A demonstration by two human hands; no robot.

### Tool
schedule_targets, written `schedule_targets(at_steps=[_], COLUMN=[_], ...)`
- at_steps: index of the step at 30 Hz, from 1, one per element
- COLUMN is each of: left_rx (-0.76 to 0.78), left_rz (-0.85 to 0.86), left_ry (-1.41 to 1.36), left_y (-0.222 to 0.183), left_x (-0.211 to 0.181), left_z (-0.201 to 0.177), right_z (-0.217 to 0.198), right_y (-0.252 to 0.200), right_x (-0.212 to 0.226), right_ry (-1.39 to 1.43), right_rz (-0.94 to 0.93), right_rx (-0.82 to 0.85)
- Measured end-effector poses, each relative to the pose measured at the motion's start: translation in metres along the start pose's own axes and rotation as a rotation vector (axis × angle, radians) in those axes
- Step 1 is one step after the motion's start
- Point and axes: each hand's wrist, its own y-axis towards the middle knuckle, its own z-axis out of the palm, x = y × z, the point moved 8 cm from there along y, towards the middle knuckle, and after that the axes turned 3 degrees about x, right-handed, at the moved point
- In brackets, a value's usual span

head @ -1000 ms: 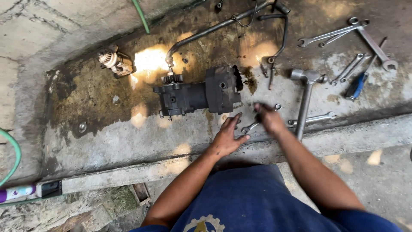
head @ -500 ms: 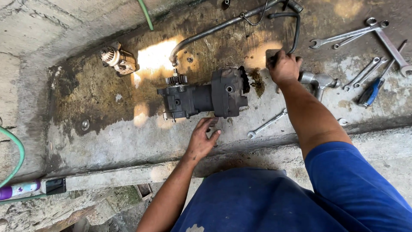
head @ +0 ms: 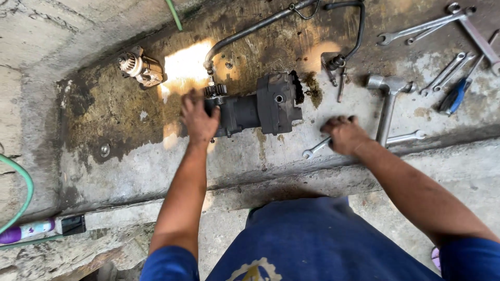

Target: Repairing a mechanical engine component using a hammer and wrenches

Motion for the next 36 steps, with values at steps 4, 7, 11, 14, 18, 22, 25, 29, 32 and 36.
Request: schedule_targets(at_steps=[4,7,11,14,18,22,25,29,32,36], left_rx=[0.227,0.205,0.214,0.205,0.179,0.160,0.208,0.214,0.235,0.291], left_rz=[-0.366,-0.378,-0.391,-0.335,-0.298,-0.353,-0.432,-0.491,-0.504,-0.518], left_ry=[-0.239,-0.285,-0.269,-0.214,-0.179,-0.150,-0.157,-0.166,-0.138,-0.080], left_y=[0.005,0.010,0.019,0.019,0.002,-0.028,-0.052,-0.065,-0.062,-0.052], left_x=[0.064,0.101,0.126,0.124,0.104,0.086,0.074,0.040,0.052,0.066], left_z=[0.036,0.071,0.093,0.086,0.067,0.053,0.049,0.018,0.028,0.041], right_z=[0.065,0.094,0.078,0.130,0.012,-0.002,0.001,-0.029,-0.038,-0.035], right_y=[0.010,0.030,0.023,0.045,-0.031,-0.065,-0.078,-0.094,-0.097,-0.074], right_x=[0.011,0.009,0.020,-0.018,-0.006,-0.033,-0.016,0.032,0.078,0.098], right_ry=[-0.227,-0.257,-0.281,-0.197,0.235,1.401,1.838,1.729,1.060,0.667], right_rz=[-0.129,-0.110,-0.055,-0.073,0.064,-0.160,-0.162,-0.327,-0.385,-0.310], right_rx=[-0.044,-0.101,-0.104,-0.145,-0.226,-0.855,-0.913,-1.107,-1.172,-1.126])
